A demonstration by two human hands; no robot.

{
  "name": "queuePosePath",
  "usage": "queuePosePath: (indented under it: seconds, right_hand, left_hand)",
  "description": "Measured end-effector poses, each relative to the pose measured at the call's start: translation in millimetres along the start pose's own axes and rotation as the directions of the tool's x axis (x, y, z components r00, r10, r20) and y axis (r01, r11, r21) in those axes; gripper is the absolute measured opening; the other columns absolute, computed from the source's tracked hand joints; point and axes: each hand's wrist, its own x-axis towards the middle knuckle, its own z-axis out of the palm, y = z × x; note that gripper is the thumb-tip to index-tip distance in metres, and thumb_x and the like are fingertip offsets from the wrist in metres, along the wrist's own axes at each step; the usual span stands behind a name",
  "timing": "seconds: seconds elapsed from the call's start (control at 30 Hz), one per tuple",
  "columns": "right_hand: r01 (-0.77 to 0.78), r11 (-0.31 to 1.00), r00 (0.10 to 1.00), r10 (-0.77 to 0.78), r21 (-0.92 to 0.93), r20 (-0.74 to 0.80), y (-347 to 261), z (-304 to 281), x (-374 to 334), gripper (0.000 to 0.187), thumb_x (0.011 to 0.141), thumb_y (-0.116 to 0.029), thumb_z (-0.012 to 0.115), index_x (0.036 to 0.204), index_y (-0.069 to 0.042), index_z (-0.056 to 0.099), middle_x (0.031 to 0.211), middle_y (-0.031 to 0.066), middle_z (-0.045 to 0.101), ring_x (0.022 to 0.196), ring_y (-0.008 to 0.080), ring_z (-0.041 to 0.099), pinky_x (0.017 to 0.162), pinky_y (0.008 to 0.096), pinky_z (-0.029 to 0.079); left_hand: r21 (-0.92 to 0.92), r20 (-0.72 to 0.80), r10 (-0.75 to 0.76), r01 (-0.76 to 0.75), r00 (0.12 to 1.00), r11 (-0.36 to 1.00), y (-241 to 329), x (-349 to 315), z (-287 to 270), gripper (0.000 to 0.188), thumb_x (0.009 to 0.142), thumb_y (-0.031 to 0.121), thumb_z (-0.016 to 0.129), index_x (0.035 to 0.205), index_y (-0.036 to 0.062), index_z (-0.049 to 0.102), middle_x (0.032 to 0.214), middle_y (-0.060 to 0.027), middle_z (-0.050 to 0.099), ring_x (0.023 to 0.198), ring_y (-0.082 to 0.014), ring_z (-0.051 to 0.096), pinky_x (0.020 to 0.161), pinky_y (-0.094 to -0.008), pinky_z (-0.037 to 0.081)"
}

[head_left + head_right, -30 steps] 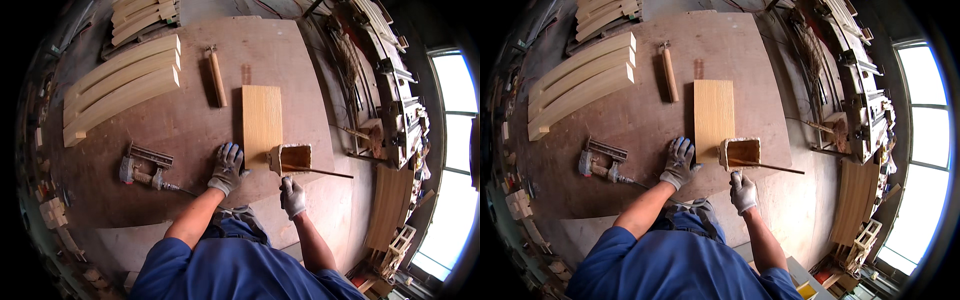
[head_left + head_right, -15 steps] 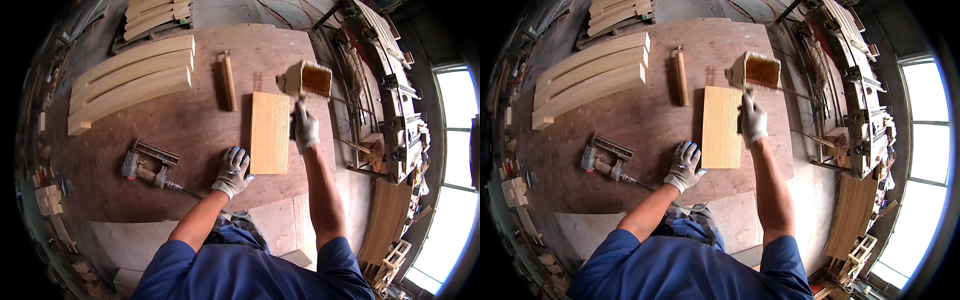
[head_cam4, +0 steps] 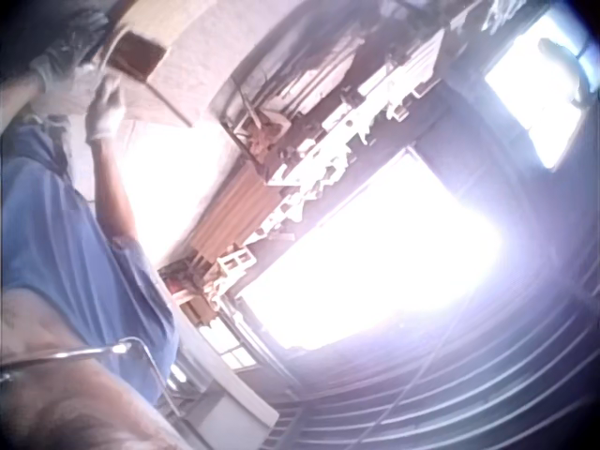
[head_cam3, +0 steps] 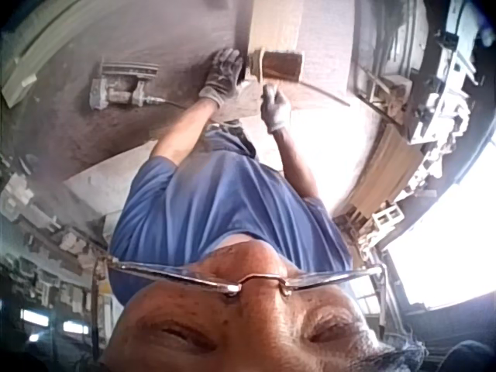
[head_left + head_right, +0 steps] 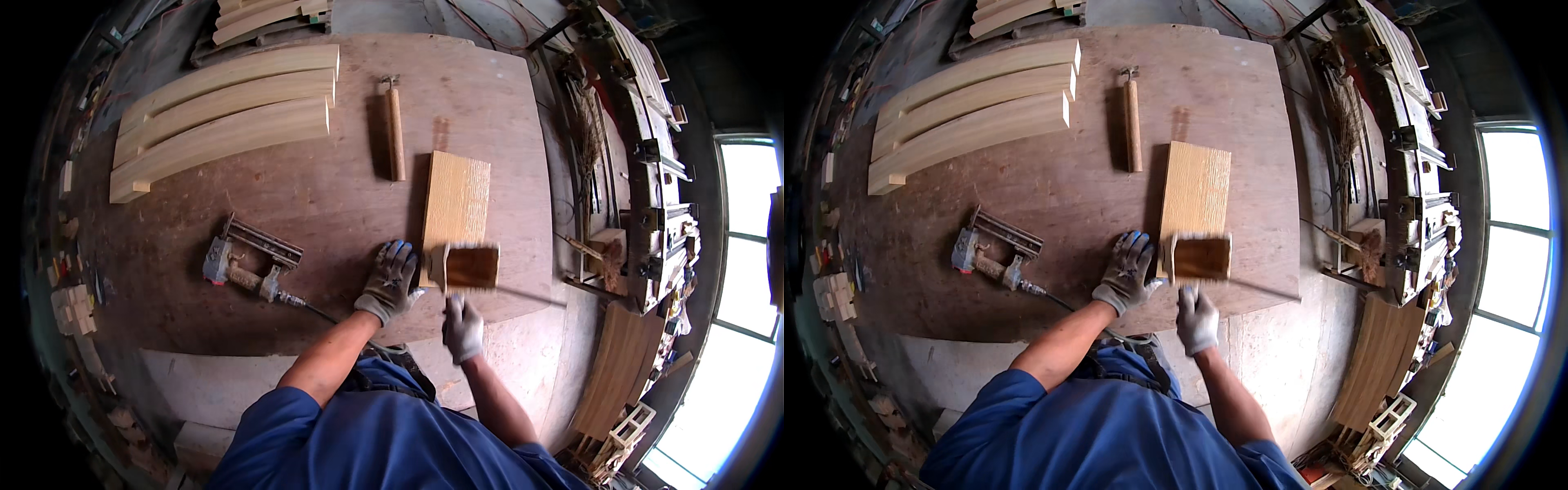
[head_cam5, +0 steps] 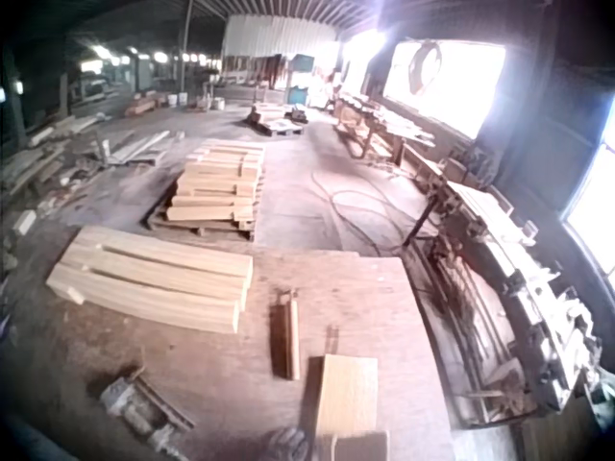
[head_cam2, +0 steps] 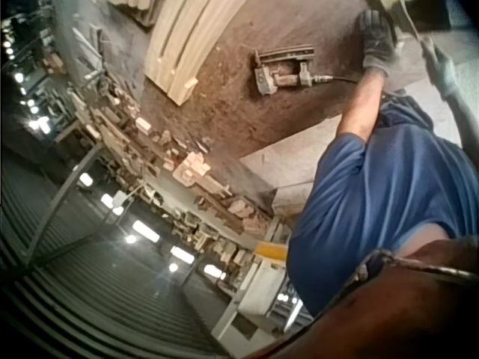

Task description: The person picks up wooden blocks and planks, applies glue to the blocks, and uses a nail gun to fasten them together on a workbench. The person handles multiple pieces, aligns them, and secures them with nails.

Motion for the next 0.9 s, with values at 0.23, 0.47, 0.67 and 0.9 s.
queuePosePath:
  seconds: [0.23, 0.47, 0.67, 0.9]
  right_hand:
    - [0.028, 0.925, 0.999, -0.034, 0.38, 0.01, -151.6, 13.2, 188.5, 0.056, 0.106, -0.058, 0.061, 0.086, -0.006, 0.066, 0.058, -0.0002, 0.053, 0.045, 0.0107, 0.049, 0.04, 0.0325, 0.039]
    - [0.12, 0.94, 0.993, -0.117, 0.321, -0.028, -139.2, -17.8, 106.2, 0.051, 0.109, -0.05, 0.061, 0.088, -0.004, 0.066, 0.058, -0.0018, 0.052, 0.043, 0.0075, 0.046, 0.039, 0.0281, 0.036]
    - [-0.098, 0.966, 0.992, 0.077, 0.237, 0.096, -42.6, -10.6, -34.4, 0.047, 0.11, -0.045, 0.061, 0.089, -0.003, 0.065, 0.059, -0.0029, 0.053, 0.048, 0.006, 0.05, 0.043, 0.0264, 0.037]
    - [-0.077, 0.978, 0.997, 0.077, 0.193, 0.007, -6.9, 29.5, -19.4, 0.046, 0.111, -0.042, 0.059, 0.093, 0.0, 0.067, 0.065, 0.0065, 0.062, 0.058, 0.012, 0.058, 0.055, 0.0338, 0.049]
  left_hand:
    - [-0.015, 0.09, -0.02, 0.021, 0.996, 1.0, 7.9, 7.0, -11.9, 0.081, 0.084, 0.047, 0.084, 0.143, -0.002, 0.058, 0.16, -0.0247, 0.043, 0.155, -0.0443, 0.033, 0.131, -0.0594, 0.023]
    - [-0.019, 0.042, -0.015, 0.016, 0.999, 1.0, 3.0, 6.4, -11.9, 0.08, 0.082, 0.044, 0.086, 0.141, -0.0019, 0.059, 0.159, -0.0229, 0.044, 0.153, -0.044, 0.035, 0.131, -0.0581, 0.025]
    - [-0.139, -0.044, -0.034, 0.027, 0.998, 0.99, -6.4, -3.2, -8.9, 0.078, 0.078, 0.028, 0.089, 0.142, 0.002, 0.054, 0.155, -0.0232, 0.046, 0.152, -0.0464, 0.036, 0.129, -0.0598, 0.029]
    - [-0.123, -0.136, -0.022, 0.006, 0.991, 0.992, -12.5, -2.1, -3.7, 0.08, 0.072, 0.028, 0.092, 0.138, 0.0029, 0.054, 0.152, -0.0231, 0.048, 0.15, -0.0474, 0.039, 0.128, -0.0609, 0.03]
